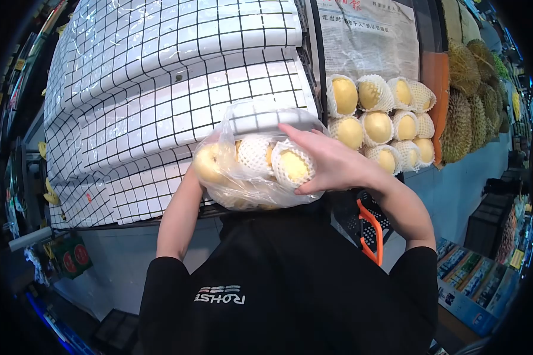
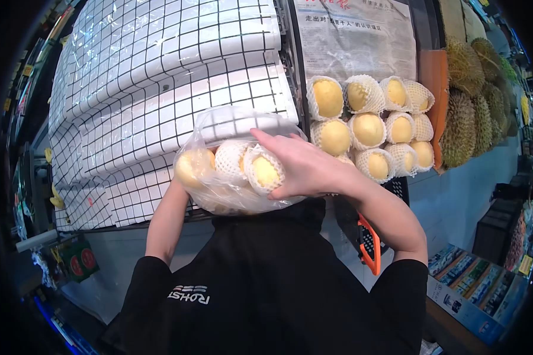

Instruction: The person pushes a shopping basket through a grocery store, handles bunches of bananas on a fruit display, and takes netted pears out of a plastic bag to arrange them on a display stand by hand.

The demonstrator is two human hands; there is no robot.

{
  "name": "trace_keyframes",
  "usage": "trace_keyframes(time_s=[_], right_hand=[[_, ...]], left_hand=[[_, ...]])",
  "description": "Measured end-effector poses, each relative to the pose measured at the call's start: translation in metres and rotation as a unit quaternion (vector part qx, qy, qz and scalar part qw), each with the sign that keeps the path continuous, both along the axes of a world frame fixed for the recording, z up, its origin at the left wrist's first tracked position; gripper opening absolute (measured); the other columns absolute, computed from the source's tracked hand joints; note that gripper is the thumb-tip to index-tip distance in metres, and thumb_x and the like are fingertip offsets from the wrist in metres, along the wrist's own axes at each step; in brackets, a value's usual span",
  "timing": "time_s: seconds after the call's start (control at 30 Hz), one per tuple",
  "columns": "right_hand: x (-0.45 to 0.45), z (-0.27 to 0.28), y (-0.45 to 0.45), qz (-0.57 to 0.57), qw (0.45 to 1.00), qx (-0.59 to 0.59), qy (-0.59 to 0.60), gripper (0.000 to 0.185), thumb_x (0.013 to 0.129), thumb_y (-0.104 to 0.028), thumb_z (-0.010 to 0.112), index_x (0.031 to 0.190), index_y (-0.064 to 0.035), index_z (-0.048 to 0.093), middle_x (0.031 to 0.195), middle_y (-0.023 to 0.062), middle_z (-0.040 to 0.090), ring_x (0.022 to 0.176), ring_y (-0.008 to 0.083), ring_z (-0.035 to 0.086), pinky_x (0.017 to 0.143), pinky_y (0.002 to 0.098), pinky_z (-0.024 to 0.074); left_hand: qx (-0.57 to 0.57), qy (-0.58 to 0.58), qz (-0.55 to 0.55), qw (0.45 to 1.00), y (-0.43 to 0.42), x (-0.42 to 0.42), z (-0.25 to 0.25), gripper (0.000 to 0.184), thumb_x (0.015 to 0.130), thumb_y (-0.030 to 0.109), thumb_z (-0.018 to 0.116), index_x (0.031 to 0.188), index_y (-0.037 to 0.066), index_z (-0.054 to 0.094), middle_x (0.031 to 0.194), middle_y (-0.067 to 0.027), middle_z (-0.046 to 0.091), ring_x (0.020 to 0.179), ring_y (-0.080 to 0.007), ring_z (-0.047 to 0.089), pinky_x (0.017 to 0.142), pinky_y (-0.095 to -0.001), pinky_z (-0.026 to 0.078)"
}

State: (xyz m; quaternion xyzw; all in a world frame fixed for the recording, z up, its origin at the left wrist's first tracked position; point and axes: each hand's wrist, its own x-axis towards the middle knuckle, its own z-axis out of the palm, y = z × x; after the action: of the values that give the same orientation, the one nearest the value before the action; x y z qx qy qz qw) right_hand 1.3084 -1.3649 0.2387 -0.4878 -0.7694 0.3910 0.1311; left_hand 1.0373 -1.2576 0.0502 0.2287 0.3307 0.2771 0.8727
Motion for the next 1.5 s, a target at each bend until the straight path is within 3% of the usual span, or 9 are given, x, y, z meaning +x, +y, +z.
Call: trace_keyframes(time_s=[0.33,0.43,0.53,0.63,0.8,1.13,1.37,1.43,1.5], right_hand=[[0.007,0.006,0.003,0.113,0.987,-0.045,-0.101,0.113,0.063,-0.019,0.083,0.154,-0.0022,0.019,0.141,0.0204,0.049,0.133,0.0309,0.046,0.115,0.0451,0.0303],[0.008,0.003,0.007,0.094,0.989,-0.093,-0.060,0.109,0.064,-0.018,0.083,0.153,-0.0026,0.022,0.143,0.0209,0.047,0.134,0.0286,0.045,0.114,0.0416,0.0314],[0.016,-0.017,0.007,0.009,0.981,-0.181,0.073,0.104,0.067,-0.015,0.084,0.152,-0.0015,0.026,0.144,0.0179,0.046,0.133,0.0241,0.047,0.114,0.0373,0.0319],[0.021,-0.032,0.003,-0.045,0.958,-0.144,0.242,0.106,0.066,-0.011,0.087,0.151,0.0023,0.026,0.142,0.0162,0.048,0.128,0.0196,0.049,0.109,0.0335,0.0372],[0.023,-0.029,-0.006,-0.217,0.823,-0.228,0.473,0.109,0.066,0.000,0.085,0.154,-0.0006,0.021,0.141,0.0079,0.048,0.128,0.0157,0.048,0.110,0.0318,0.0365],[0.008,-0.048,-0.021,-0.262,0.693,-0.142,0.657,0.104,0.071,0.007,0.079,0.154,-0.0018,0.018,0.139,0.0090,0.049,0.126,0.0194,0.052,0.106,0.0345,0.0438],[-0.014,-0.032,-0.032,-0.290,0.726,-0.035,0.622,0.112,0.067,0.004,0.083,0.154,-0.0005,0.013,0.139,0.0094,0.047,0.127,0.0194,0.050,0.106,0.0339,0.0434],[-0.020,-0.023,-0.038,-0.293,0.809,0.085,0.503,0.115,0.067,0.002,0.086,0.154,0.0005,0.011,0.141,0.0111,0.044,0.128,0.0207,0.049,0.106,0.0346,0.0431],[-0.030,-0.022,-0.044,-0.281,0.804,0.098,0.515,0.119,0.066,0.001,0.087,0.154,-0.0007,0.008,0.142,0.0124,0.043,0.129,0.0227,0.048,0.106,0.0372,0.0433]], left_hand=[[-0.085,-0.095,0.050,0.991,0.004,-0.010,-0.050,0.037,0.101,0.017,0.048,0.135,0.001,0.049,0.116,-0.0146,0.063,0.099,-0.0240,0.066,0.084,-0.0390,0.060],[-0.082,-0.133,0.006,0.988,0.009,-0.020,-0.067,0.050,0.102,0.034,0.046,0.140,0.002,0.045,0.127,-0.0191,0.059,0.111,-0.0308,0.062,0.095,-0.0467,0.054],[-0.263,-0.129,-0.034,0.955,-0.003,-0.017,-0.015,0.072,0.098,0.057,0.040,0.145,0.003,0.039,0.141,-0.0227,0.049,0.125,-0.0378,0.052,0.107,-0.0529,0.042],[-0.268,-0.357,-0.044,0.893,-0.014,-0.014,0.011,0.073,0.095,0.062,0.039,0.139,0.003,0.047,0.134,-0.0239,0.054,0.120,-0.0370,0.054,0.106,-0.0524,0.042],[-0.196,-0.222,-0.020,0.955,-0.001,-0.016,-0.025,0.086,0.093,0.070,0.033,0.149,0.004,0.035,0.147,-0.0248,0.041,0.133,-0.0428,0.043,0.111,-0.0552,0.034],[-0.046,-0.132,0.015,0.990,-0.030,-0.033,0.015,0.079,0.099,0.063,0.026,0.140,-0.003,0.042,0.135,-0.0237,0.053,0.121,-0.0388,0.055,0.105,-0.0512,0.044],[0.066,0.066,0.179,0.979,-0.053,-0.047,0.039,0.068,0.102,0.056,0.031,0.134,-0.002,0.048,0.131,-0.0198,0.057,0.118,-0.0323,0.057,0.101,-0.0444,0.046],[0.138,0.124,0.247,0.951,-0.069,-0.052,0.054,0.063,0.102,0.053,0.034,0.131,-0.001,0.050,0.130,-0.0194,0.057,0.117,-0.0305,0.058,0.100,-0.0422,0.047],[0.317,0.304,0.392,0.808,-0.092,-0.043,0.099,0.055,0.102,0.046,0.041,0.126,-0.002,0.051,0.128,-0.0205,0.058,0.114,-0.0292,0.059,0.098,-0.0378,0.047]])
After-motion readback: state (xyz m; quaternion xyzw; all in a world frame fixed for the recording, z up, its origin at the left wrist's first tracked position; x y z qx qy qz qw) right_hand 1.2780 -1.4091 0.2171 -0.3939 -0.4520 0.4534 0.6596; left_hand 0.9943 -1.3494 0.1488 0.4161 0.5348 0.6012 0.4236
